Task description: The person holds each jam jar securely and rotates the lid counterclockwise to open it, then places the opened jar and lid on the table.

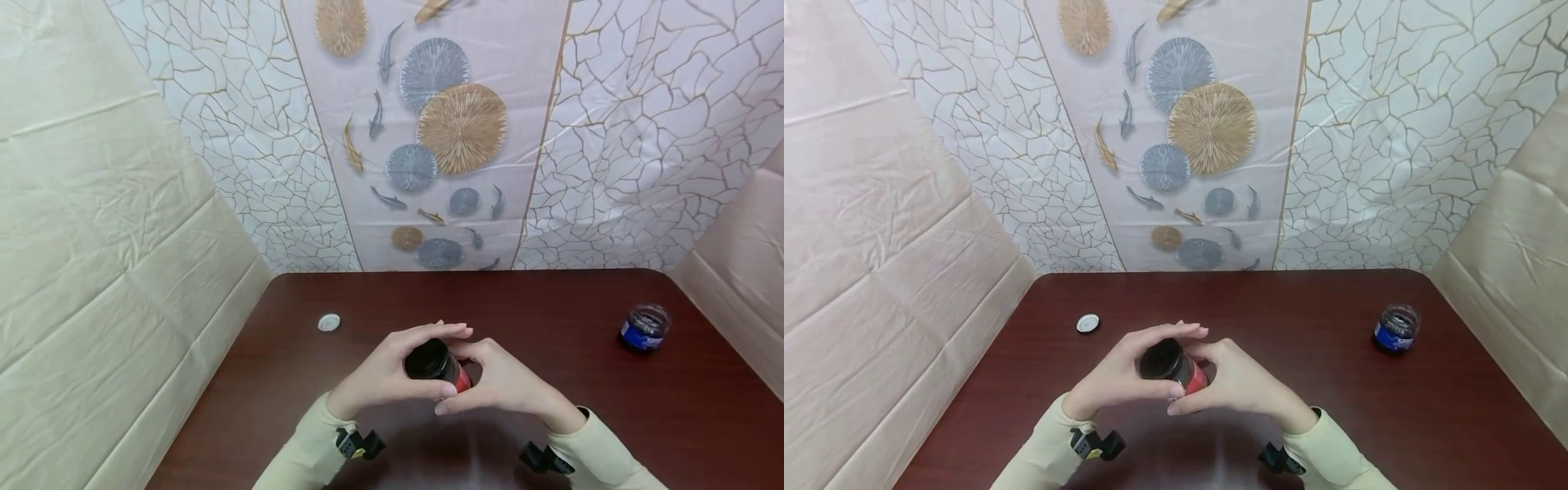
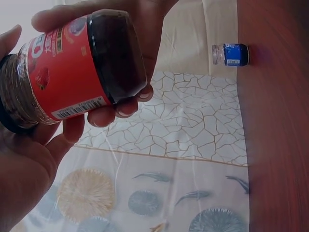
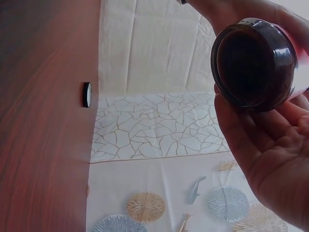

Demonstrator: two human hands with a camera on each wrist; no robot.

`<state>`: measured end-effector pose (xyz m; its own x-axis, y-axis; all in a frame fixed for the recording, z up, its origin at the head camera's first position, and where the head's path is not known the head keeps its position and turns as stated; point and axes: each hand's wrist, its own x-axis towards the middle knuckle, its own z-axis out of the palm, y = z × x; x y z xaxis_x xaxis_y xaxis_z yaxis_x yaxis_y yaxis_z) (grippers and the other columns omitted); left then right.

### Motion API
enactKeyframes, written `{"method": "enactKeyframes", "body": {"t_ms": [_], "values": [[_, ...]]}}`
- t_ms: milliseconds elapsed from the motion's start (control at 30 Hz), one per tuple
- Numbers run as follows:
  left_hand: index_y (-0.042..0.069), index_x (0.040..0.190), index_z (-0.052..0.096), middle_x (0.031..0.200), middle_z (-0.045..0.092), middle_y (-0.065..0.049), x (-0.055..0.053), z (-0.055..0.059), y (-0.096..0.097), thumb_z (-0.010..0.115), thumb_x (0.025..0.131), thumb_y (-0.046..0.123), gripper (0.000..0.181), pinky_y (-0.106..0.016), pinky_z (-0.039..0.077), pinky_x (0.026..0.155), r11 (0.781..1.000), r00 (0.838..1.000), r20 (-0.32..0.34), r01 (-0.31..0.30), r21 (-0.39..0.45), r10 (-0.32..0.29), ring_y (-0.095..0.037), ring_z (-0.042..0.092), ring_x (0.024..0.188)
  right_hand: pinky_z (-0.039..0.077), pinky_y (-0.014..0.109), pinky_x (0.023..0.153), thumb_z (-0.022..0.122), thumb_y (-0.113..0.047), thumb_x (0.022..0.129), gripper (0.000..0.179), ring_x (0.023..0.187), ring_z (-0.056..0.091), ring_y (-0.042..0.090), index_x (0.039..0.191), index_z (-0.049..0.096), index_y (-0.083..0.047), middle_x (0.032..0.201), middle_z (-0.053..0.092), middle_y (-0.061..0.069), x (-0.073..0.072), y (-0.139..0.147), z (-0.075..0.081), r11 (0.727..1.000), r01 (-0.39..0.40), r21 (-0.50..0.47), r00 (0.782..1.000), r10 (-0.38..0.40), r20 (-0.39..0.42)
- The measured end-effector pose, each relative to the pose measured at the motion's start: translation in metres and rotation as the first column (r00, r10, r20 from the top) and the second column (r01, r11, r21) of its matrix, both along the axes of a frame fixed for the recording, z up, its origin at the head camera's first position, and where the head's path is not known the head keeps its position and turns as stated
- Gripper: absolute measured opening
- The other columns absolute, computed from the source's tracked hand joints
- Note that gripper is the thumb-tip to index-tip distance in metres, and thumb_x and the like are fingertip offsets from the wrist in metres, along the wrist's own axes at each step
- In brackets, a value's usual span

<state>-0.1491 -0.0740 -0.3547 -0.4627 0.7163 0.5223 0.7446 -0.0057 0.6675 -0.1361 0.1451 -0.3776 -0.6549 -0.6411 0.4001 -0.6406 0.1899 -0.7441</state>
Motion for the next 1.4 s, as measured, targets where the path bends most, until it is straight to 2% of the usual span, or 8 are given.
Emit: {"method": "enactKeyframes", "body": {"t_ms": [100,200,333,500,667,833,1100,1400], "values": [[0.016,0.147,0.052,0.146,0.056,0.006,0.001,-0.001,0.0,0.083,0.084,0.012,0.071,-0.04,0.031,0.119,1.0,1.0,0.004,-0.002,0.001,0.002,-0.015,0.05,0.136,0.053,0.027,0.076,0.089,-0.031,0.078,0.034,0.087,0.065,0.011,0.108,0.073,-0.028,0.094,0.072,-0.012,0.001,0.001,0.001,1.0,0.015,0.004,1.0,-0.015,0.006],[0.015,0.147,0.052,0.144,0.056,0.005,0.002,0.001,-0.002,0.083,0.083,0.012,0.071,-0.037,0.038,0.114,1.0,1.0,0.001,-0.001,-0.006,0.001,-0.015,0.053,0.131,0.053,0.027,0.075,0.089,-0.035,0.078,0.036,0.087,0.065,0.009,0.11,0.072,-0.029,0.096,0.073,-0.013,0.001,0.002,0.002,0.999,0.037,0.017,0.999,-0.037,0.016],[0.01,0.146,0.053,0.142,0.058,0.0,0.006,0.011,-0.006,0.083,0.082,0.008,0.071,-0.035,0.044,0.107,1.0,1.0,0.015,0.016,-0.008,-0.016,-0.016,0.054,0.126,0.053,0.026,0.073,0.088,-0.036,0.078,0.04,0.084,0.065,0.008,0.112,0.071,-0.026,0.096,0.073,-0.013,0.0,0.005,0.004,0.998,0.052,0.027,0.999,-0.052,0.005],[0.004,0.146,0.052,0.143,0.057,-0.006,0.011,0.024,-0.011,0.082,0.083,0.005,0.07,-0.039,0.038,0.113,0.999,0.999,0.027,0.034,-0.028,-0.033,-0.019,0.048,0.134,0.053,0.025,0.076,0.088,-0.037,0.077,0.045,0.087,0.067,0.007,0.116,0.071,-0.023,0.099,0.073,-0.013,-0.002,0.007,0.006,0.998,0.054,0.024,0.998,-0.053,-0.017],[0.011,0.149,0.05,0.146,0.055,0.001,0.003,0.014,-0.015,0.082,0.084,0.012,0.073,-0.039,0.036,0.115,0.997,1.0,0.001,0.017,-0.069,-0.017,-0.017,0.046,0.136,0.053,0.026,0.076,0.089,-0.036,0.077,0.049,0.087,0.066,0.006,0.119,0.07,-0.022,0.099,0.073,-0.014,-0.002,0.008,0.006,0.999,0.046,0.022,0.998,-0.045,-0.04],[0.017,0.151,0.048,0.147,0.053,0.004,-0.004,0.004,-0.019,0.082,0.085,0.016,0.074,-0.039,0.036,0.115,0.996,1.0,-0.009,0.017,-0.082,-0.017,-0.017,0.047,0.136,0.054,0.027,0.075,0.089,-0.035,0.078,0.047,0.086,0.067,0.008,0.12,0.07,-0.024,0.099,0.074,-0.013,-0.004,0.008,0.007,0.999,0.035,0.021,0.999,-0.035,-0.028],[0.018,0.153,0.046,0.149,0.052,0.006,-0.006,0.0,-0.023,0.082,0.085,0.015,0.076,-0.041,0.035,0.116,0.996,1.0,-0.017,0.01,-0.092,-0.012,-0.017,0.047,0.136,0.054,0.027,0.08,0.089,-0.032,0.077,0.05,0.092,0.07,0.011,0.123,0.069,-0.028,0.103,0.075,-0.012,-0.002,0.01,0.005,0.999,0.033,0.015,0.999,-0.033,0.041],[0.019,0.153,0.046,0.151,0.05,0.008,-0.004,0.0,-0.028,0.079,0.088,0.017,0.073,-0.044,0.03,0.119,0.995,1.0,-0.011,-0.026,-0.093,0.026,-0.019,0.04,0.144,0.054,0.028,0.082,0.089,-0.031,0.078,0.053,0.093,0.07,0.012,0.126,0.068,-0.028,0.102,0.075,-0.011,-0.004,0.012,0.004,0.999,0.038,0.005,0.999,-0.038,0.033]]}}
